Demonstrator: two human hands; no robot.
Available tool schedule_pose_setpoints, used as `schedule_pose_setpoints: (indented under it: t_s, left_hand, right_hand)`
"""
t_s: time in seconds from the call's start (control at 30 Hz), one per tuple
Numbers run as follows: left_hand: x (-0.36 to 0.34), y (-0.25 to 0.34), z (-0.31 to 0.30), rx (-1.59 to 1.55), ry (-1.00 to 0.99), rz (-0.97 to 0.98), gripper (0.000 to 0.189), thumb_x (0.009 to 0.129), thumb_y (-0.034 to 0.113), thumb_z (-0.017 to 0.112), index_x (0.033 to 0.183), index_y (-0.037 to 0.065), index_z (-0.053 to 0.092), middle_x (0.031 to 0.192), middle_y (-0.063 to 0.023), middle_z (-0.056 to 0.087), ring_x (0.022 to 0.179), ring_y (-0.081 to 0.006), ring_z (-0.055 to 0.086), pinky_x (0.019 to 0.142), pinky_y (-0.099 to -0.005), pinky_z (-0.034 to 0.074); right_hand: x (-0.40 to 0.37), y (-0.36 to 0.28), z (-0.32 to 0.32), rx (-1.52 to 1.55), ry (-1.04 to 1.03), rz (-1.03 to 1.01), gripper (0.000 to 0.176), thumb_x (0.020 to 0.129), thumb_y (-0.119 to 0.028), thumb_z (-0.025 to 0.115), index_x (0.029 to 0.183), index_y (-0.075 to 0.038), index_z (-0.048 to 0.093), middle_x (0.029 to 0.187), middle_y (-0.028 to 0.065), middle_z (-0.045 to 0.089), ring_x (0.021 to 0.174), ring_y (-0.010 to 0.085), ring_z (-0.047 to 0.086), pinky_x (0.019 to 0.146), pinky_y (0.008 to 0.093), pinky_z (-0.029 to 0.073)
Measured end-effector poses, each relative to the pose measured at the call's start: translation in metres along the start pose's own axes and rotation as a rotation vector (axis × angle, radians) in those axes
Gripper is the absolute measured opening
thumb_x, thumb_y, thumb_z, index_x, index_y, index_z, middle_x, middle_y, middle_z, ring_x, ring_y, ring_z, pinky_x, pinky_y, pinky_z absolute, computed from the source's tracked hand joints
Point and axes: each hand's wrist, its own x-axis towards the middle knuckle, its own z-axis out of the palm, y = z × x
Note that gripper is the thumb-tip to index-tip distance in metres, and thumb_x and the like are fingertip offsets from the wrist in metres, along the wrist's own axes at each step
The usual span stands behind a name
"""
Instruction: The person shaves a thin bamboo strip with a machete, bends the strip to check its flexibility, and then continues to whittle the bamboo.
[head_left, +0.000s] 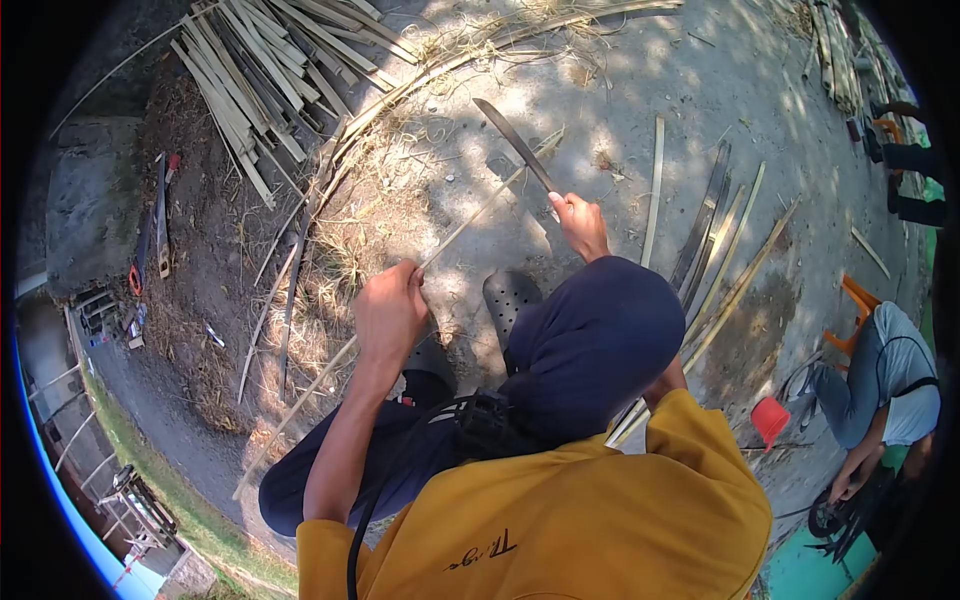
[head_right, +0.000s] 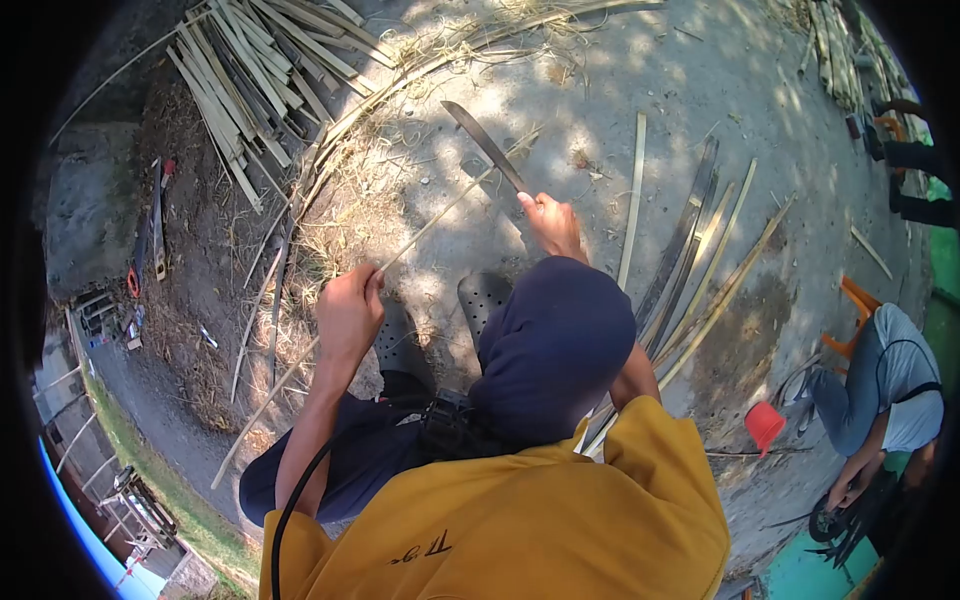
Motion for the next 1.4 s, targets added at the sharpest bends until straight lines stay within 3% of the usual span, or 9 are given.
schedule_pose_setpoints:
  t_s: [0.03, 0.57, 0.63, 0.73, 0.93, 1.07, 1.13, 1.23, 1.4]
  left_hand:
    - [0.003, -0.001, 0.002, -0.015, 0.014, 0.007, 0.013, 0.097, 0.014, 0.065, 0.091, 0.004, 0.070, 0.078, -0.0199, 0.069, 0.073, -0.0424, 0.068, 0.066, -0.0494, 0.051]
    - [-0.010, 0.014, -0.044, 0.108, 0.001, -0.019, 0.011, 0.097, 0.014, 0.064, 0.091, 0.006, 0.066, 0.082, -0.0172, 0.069, 0.075, -0.0398, 0.069, 0.065, -0.0497, 0.052]
    - [-0.011, 0.007, -0.040, 0.143, -0.026, -0.028, 0.012, 0.098, 0.015, 0.063, 0.091, 0.006, 0.066, 0.082, -0.0173, 0.069, 0.076, -0.0394, 0.069, 0.065, -0.0495, 0.053]
    - [-0.011, -0.002, -0.030, 0.162, -0.078, -0.027, 0.014, 0.099, 0.018, 0.064, 0.092, 0.006, 0.065, 0.082, -0.0165, 0.069, 0.078, -0.0395, 0.070, 0.066, -0.0494, 0.054]
    - [0.003, 0.023, -0.064, 0.254, -0.174, -0.012, 0.016, 0.098, 0.018, 0.063, 0.089, 0.005, 0.066, 0.078, -0.0172, 0.069, 0.078, -0.0403, 0.070, 0.070, -0.0517, 0.053]
    - [0.027, 0.064, -0.116, 0.449, -0.209, 0.118, 0.013, 0.095, 0.013, 0.062, 0.085, 0.006, 0.068, 0.080, -0.0138, 0.070, 0.076, -0.0359, 0.072, 0.066, -0.0479, 0.056]
    - [0.043, 0.077, -0.130, 0.496, -0.187, 0.182, 0.014, 0.095, 0.013, 0.064, 0.084, 0.007, 0.070, 0.077, -0.0145, 0.069, 0.074, -0.0351, 0.071, 0.065, -0.0472, 0.055]
    - [0.074, 0.077, -0.131, 0.411, 0.037, 0.662, 0.007, 0.082, 0.006, 0.066, 0.081, 0.010, 0.071, 0.076, -0.0099, 0.069, 0.069, -0.0306, 0.068, 0.062, -0.0443, 0.053]
    - [0.095, 0.084, -0.134, 0.465, 0.081, 0.793, 0.011, 0.085, 0.004, 0.065, 0.084, 0.013, 0.072, 0.084, -0.0061, 0.071, 0.068, -0.0264, 0.061, 0.065, -0.0421, 0.048]
  right_hand:
    - [-0.014, -0.011, 0.001, 0.076, -0.062, 0.066, 0.064, 0.101, -0.067, 0.051, 0.094, -0.005, 0.068, 0.079, 0.0253, 0.069, 0.087, 0.0503, 0.067, 0.077, 0.0539, 0.051]
    - [-0.010, -0.017, 0.006, 0.117, -0.134, -0.047, 0.058, 0.101, -0.058, 0.058, 0.089, -0.003, 0.070, 0.071, 0.0248, 0.064, 0.072, 0.0457, 0.065, 0.068, 0.0494, 0.049]
    - [0.001, -0.011, 0.009, 0.129, -0.033, -0.107, 0.064, 0.106, -0.055, 0.052, 0.078, 0.003, 0.058, 0.062, 0.0181, 0.054, 0.057, 0.0289, 0.052, 0.061, 0.0448, 0.044]
    - [-0.003, -0.004, 0.013, 0.170, -0.178, 0.073, 0.060, 0.103, -0.057, 0.053, 0.090, -0.002, 0.073, 0.078, 0.0250, 0.069, 0.074, 0.0424, 0.066, 0.075, 0.0463, 0.051]
    - [-0.016, -0.016, 0.013, 0.409, -0.256, 0.128, 0.063, 0.104, -0.057, 0.053, 0.079, 0.000, 0.064, 0.066, 0.0109, 0.061, 0.061, 0.0209, 0.059, 0.063, 0.0383, 0.047]
    - [-0.029, -0.058, -0.012, 0.648, -0.314, 0.183, 0.058, 0.108, -0.053, 0.053, 0.075, -0.005, 0.057, 0.062, 0.0000, 0.053, 0.053, 0.0073, 0.049, 0.050, 0.0256, 0.038]
    - [-0.035, -0.062, -0.016, 0.725, -0.350, 0.226, 0.056, 0.108, -0.051, 0.055, 0.076, -0.005, 0.059, 0.063, 0.0005, 0.053, 0.053, 0.0081, 0.049, 0.049, 0.0269, 0.037]
    - [-0.042, -0.058, -0.009, 0.819, -0.423, 0.279, 0.054, 0.107, -0.049, 0.057, 0.078, -0.004, 0.060, 0.065, 0.0013, 0.053, 0.053, 0.0096, 0.048, 0.049, 0.0288, 0.037]
    - [-0.041, -0.047, -0.006, 0.681, -0.365, 0.231, 0.054, 0.106, -0.052, 0.057, 0.080, -0.004, 0.061, 0.066, 0.0017, 0.052, 0.053, 0.0112, 0.047, 0.050, 0.0315, 0.038]
